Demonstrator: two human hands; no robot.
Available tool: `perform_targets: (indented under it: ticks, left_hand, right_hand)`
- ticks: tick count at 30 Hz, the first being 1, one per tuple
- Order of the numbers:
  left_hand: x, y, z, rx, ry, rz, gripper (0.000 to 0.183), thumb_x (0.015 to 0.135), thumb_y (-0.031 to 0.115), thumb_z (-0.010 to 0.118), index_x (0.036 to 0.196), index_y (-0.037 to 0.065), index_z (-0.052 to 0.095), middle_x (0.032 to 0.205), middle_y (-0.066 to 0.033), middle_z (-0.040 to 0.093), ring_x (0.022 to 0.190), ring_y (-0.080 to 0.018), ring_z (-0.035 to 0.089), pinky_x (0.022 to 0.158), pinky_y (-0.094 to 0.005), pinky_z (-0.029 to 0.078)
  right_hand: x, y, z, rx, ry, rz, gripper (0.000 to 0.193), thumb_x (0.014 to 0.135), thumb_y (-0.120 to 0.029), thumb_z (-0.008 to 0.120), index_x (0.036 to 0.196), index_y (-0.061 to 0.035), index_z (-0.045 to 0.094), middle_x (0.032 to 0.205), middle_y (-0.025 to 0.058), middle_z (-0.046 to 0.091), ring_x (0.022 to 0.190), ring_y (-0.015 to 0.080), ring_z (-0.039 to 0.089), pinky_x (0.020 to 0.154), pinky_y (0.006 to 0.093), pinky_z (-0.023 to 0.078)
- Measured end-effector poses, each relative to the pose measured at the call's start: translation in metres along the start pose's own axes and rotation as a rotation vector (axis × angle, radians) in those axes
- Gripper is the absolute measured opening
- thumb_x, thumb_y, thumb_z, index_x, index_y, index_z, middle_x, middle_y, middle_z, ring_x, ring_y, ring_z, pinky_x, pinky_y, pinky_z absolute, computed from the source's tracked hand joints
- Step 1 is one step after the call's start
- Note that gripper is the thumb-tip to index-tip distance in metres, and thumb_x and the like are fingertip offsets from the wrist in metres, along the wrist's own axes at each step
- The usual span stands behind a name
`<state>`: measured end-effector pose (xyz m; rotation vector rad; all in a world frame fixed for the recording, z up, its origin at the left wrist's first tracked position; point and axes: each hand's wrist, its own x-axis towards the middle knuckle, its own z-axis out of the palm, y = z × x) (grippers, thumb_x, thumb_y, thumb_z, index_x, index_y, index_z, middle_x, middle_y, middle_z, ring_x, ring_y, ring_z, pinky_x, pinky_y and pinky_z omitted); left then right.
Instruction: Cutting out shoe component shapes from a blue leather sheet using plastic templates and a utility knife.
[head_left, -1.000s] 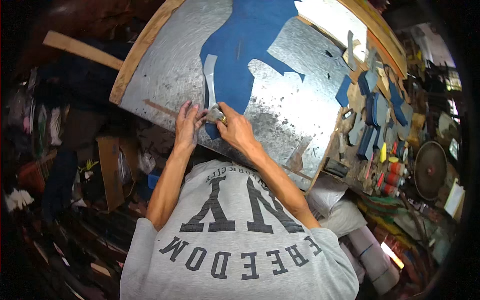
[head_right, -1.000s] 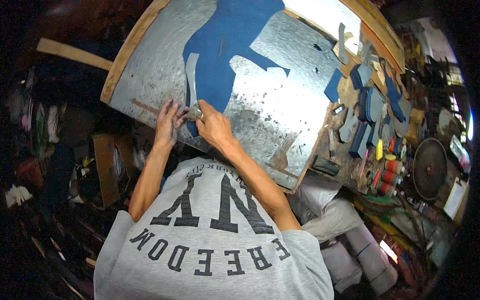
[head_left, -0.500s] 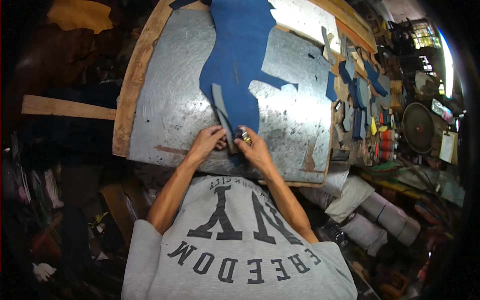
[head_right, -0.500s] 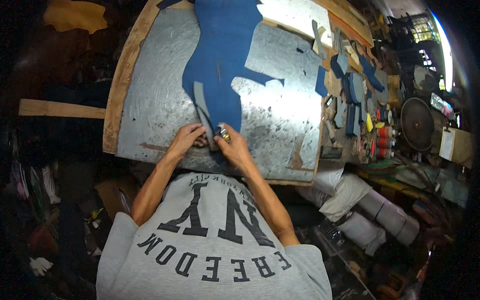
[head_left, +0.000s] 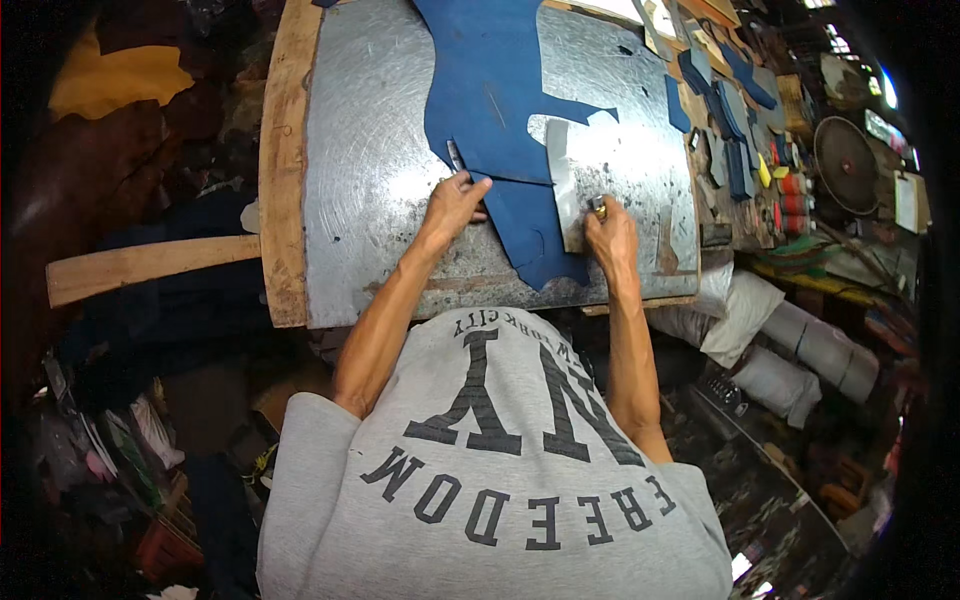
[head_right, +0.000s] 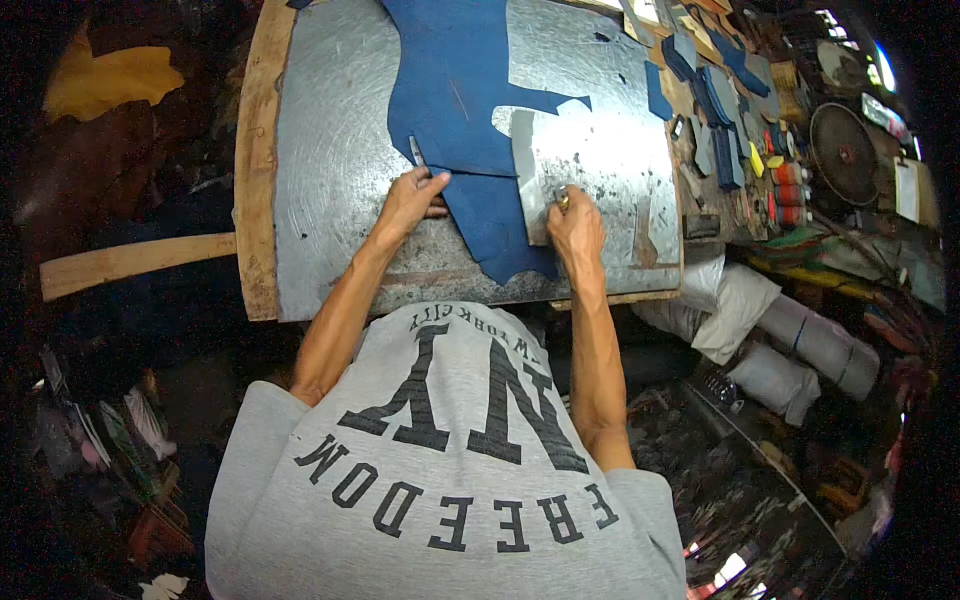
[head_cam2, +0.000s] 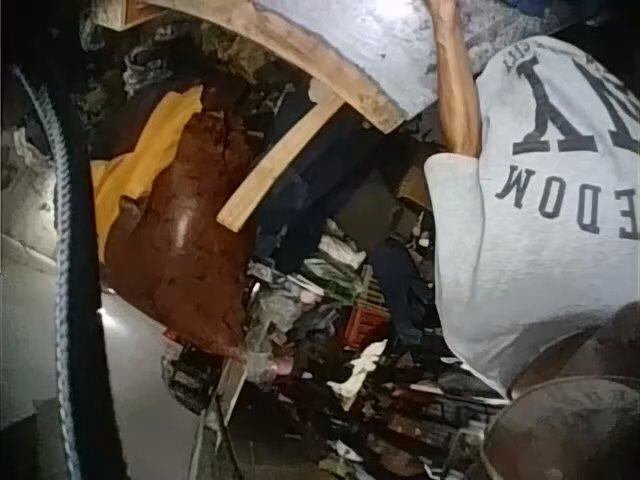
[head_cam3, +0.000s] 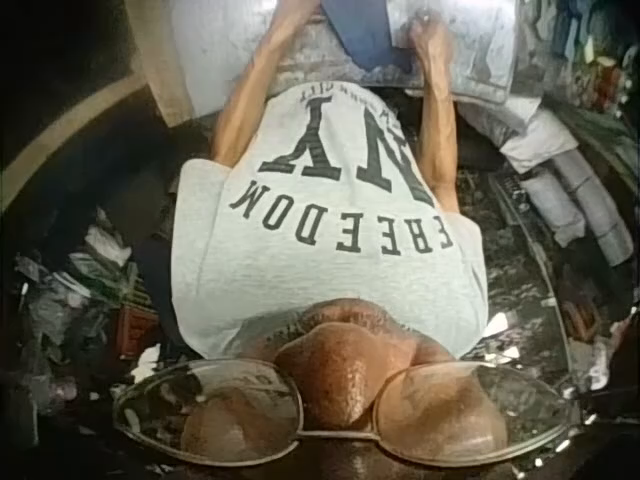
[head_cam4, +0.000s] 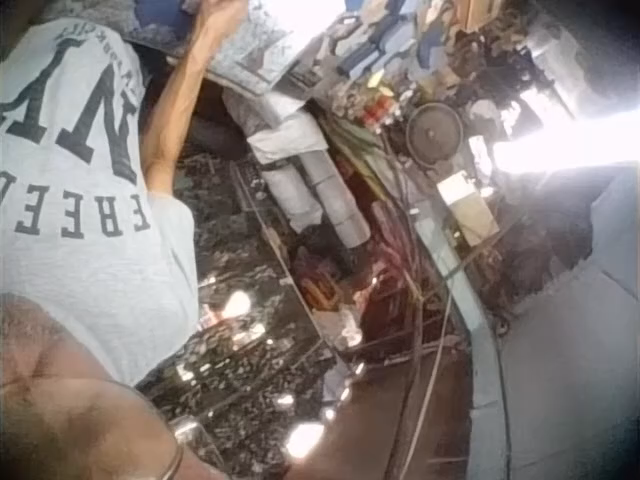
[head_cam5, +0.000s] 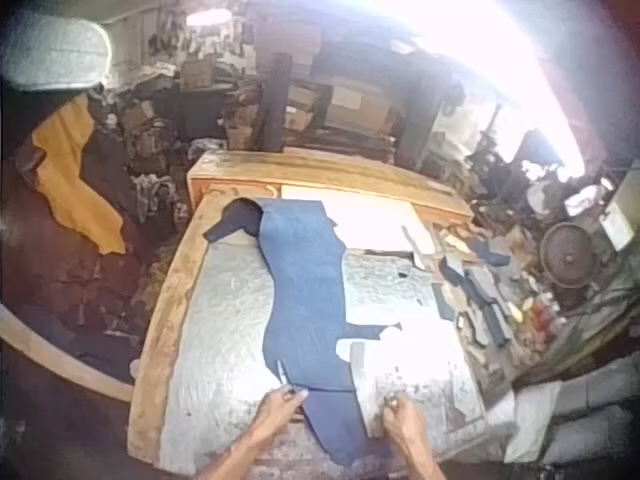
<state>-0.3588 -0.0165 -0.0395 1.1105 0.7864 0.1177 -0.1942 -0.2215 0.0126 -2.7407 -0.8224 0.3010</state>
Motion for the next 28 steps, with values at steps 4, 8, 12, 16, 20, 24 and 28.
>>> perform_targets:
  ticks: [4,8,12,16,20,24,28]
  left_hand:
    - [0.005,0.011,-0.006,0.018,0.036,-0.03,0.031,0.096,0.015,0.06,0.117,-0.008,0.056,0.101,-0.0175,0.069,0.081,-0.0221,0.071,0.066,-0.0291,0.06]
    - [-0.004,-0.001,-0.018,-0.053,-0.07,0.002,0.029,0.097,0.014,0.06,0.118,-0.005,0.056,0.097,-0.0155,0.071,0.077,-0.0182,0.07,0.066,-0.0278,0.06]
    - [-0.045,0.015,-0.031,-0.002,-0.177,0.001,0.036,0.097,0.018,0.062,0.125,-0.004,0.056,0.1,-0.0099,0.069,0.079,-0.0123,0.065,0.069,-0.0232,0.057]
    - [-0.09,0.042,-0.058,-0.016,-0.373,0.007,0.041,0.092,0.018,0.068,0.128,0.0,0.057,0.094,-0.0069,0.071,0.079,-0.0098,0.065,0.069,-0.0235,0.054]
    - [-0.105,0.065,-0.069,-0.281,-0.149,0.132,0.041,0.091,0.016,0.069,0.128,0.003,0.056,0.094,-0.0066,0.072,0.08,-0.0119,0.068,0.07,-0.0255,0.055]
    - [-0.06,0.047,-0.077,-0.433,0.029,0.211,0.045,0.091,0.017,0.069,0.131,0.004,0.051,0.108,-0.0091,0.069,0.087,-0.0161,0.068,0.076,-0.0303,0.057]
    - [-0.027,0.003,-0.085,-0.491,0.218,0.047,0.055,0.092,0.018,0.07,0.137,0.004,0.042,0.132,-0.0189,0.056,0.104,-0.0307,0.064,0.084,-0.038,0.058]
  right_hand:
    - [-0.015,-0.023,0.004,0.078,0.318,-0.098,0.03,0.085,-0.015,0.062,0.111,-0.0018,0.065,0.093,0.0225,0.067,0.085,0.0386,0.067,0.077,0.0463,0.052]
    - [-0.014,-0.063,0.023,0.334,-0.045,-0.112,0.041,0.086,-0.017,0.063,0.125,-0.0054,0.061,0.1,0.0225,0.069,0.092,0.0408,0.067,0.084,0.0475,0.052]
    - [0.003,-0.061,0.04,0.319,-0.218,-0.065,0.048,0.087,-0.02,0.065,0.133,-0.009,0.058,0.107,0.0241,0.069,0.099,0.0404,0.067,0.085,0.047,0.052]
    - [0.005,-0.052,0.047,0.32,-0.15,-0.136,0.051,0.088,-0.024,0.067,0.135,-0.0078,0.057,0.1,0.0263,0.069,0.094,0.0401,0.068,0.082,0.044,0.052]
    - [0.008,-0.057,0.042,0.331,-0.254,-0.057,0.051,0.089,-0.024,0.064,0.136,-0.0102,0.056,0.11,0.0249,0.069,0.105,0.0408,0.066,0.092,0.0462,0.05]
    - [0.008,-0.053,0.045,0.347,-0.246,-0.072,0.051,0.089,-0.026,0.064,0.137,-0.0111,0.055,0.11,0.0261,0.068,0.106,0.0415,0.065,0.092,0.0465,0.05]
    - [0.008,-0.051,0.048,0.345,-0.24,-0.068,0.051,0.089,-0.027,0.065,0.137,-0.0118,0.056,0.111,0.0266,0.068,0.106,0.0419,0.065,0.091,0.047,0.05]
